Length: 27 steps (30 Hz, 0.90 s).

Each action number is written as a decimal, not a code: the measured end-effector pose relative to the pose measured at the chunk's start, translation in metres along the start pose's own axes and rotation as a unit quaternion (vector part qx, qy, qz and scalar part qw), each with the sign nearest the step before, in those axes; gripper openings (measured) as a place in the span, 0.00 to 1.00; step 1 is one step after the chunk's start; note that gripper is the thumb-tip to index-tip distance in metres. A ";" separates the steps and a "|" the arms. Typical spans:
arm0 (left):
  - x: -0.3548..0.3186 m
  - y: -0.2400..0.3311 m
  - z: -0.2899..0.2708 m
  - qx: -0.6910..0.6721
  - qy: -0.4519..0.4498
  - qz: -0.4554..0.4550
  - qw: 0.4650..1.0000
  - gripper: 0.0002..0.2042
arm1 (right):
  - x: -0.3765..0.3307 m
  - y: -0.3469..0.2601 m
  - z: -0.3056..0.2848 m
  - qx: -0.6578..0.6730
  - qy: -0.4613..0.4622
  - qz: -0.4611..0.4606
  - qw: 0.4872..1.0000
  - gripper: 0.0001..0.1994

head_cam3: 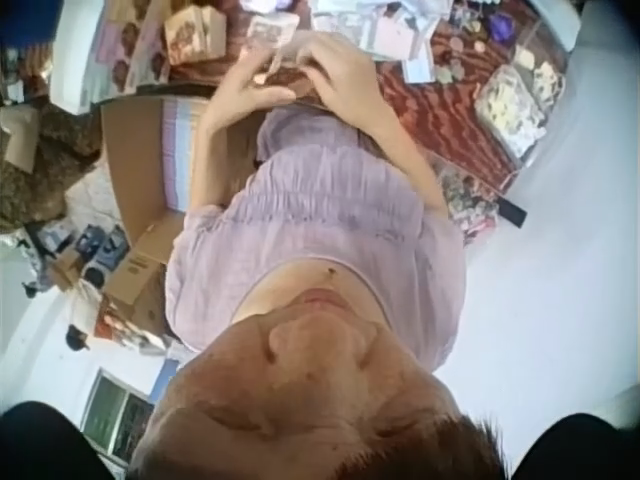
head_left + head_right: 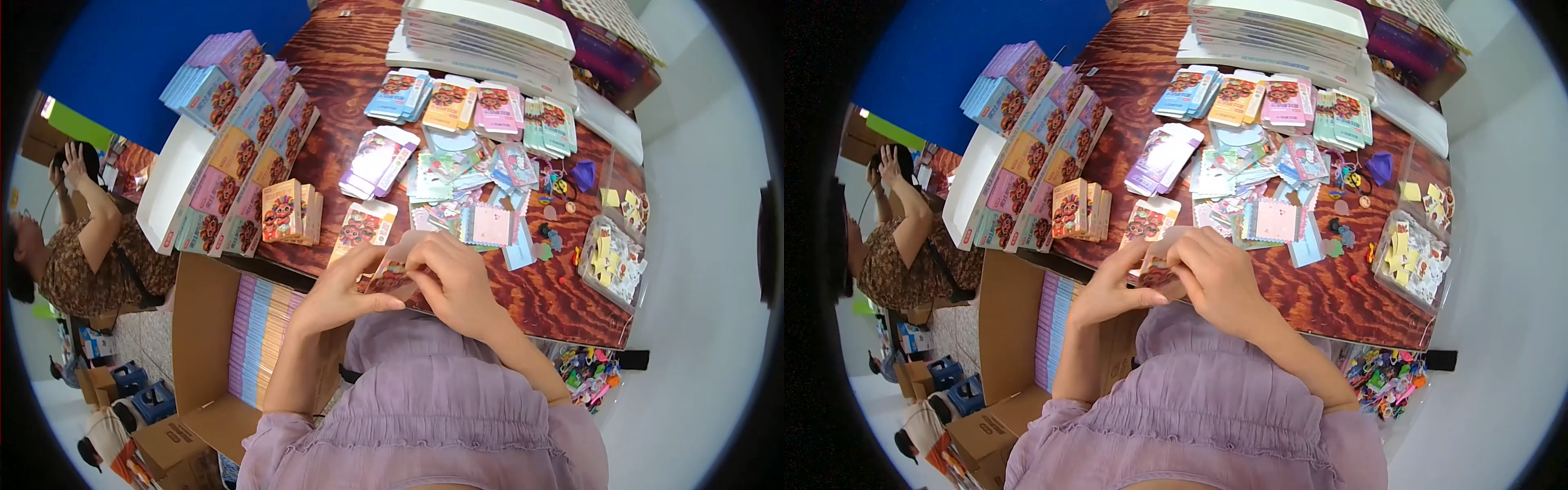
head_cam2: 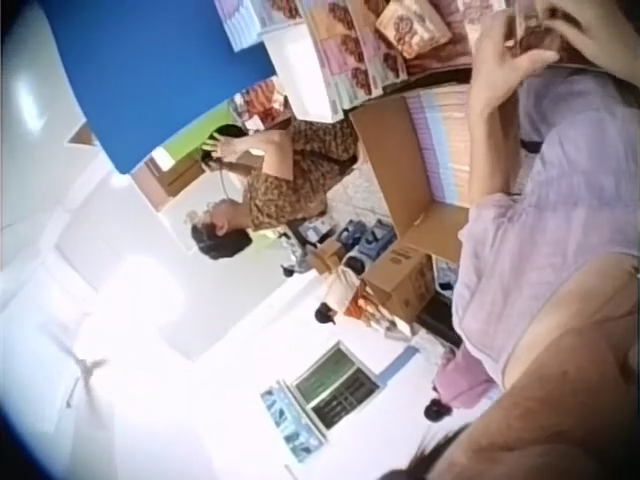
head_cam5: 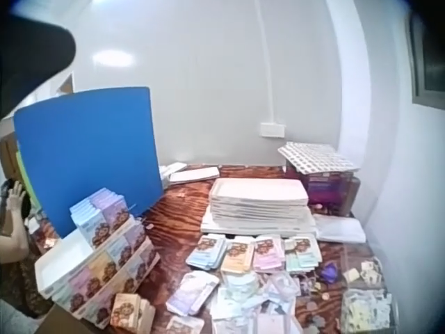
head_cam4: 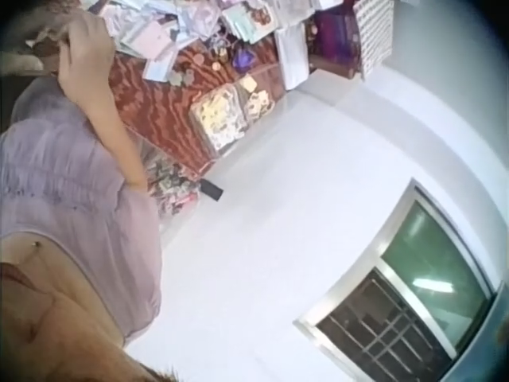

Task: Sorting small toy packets and placing them into display boxes on a low table.

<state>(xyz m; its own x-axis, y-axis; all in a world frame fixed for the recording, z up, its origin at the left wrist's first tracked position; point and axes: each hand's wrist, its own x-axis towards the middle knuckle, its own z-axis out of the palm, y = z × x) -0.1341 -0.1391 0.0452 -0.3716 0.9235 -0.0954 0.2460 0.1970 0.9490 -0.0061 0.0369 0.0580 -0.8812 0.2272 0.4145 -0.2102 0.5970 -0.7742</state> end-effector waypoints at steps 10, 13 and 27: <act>0.021 -0.014 0.072 -0.297 -0.144 -0.145 0.933 0.16 | -0.034 0.000 -0.047 0.141 -0.032 0.170 0.975 0.06; 0.025 -0.005 0.084 -0.326 -0.028 -0.129 0.936 0.18 | -0.052 0.017 -0.042 0.056 0.151 0.123 0.979 0.06; 0.029 -0.039 0.110 -0.303 0.074 -0.085 0.946 0.19 | -0.087 0.043 -0.026 0.243 0.209 0.273 0.907 0.06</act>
<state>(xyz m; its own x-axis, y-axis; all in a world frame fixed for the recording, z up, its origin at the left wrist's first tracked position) -0.0563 -0.0839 -0.0279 -0.4928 0.8299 -0.2618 -0.3702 0.0723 0.9261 0.0729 0.0629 0.0013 -0.6943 0.7192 -0.0278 -0.0410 -0.0782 -0.9961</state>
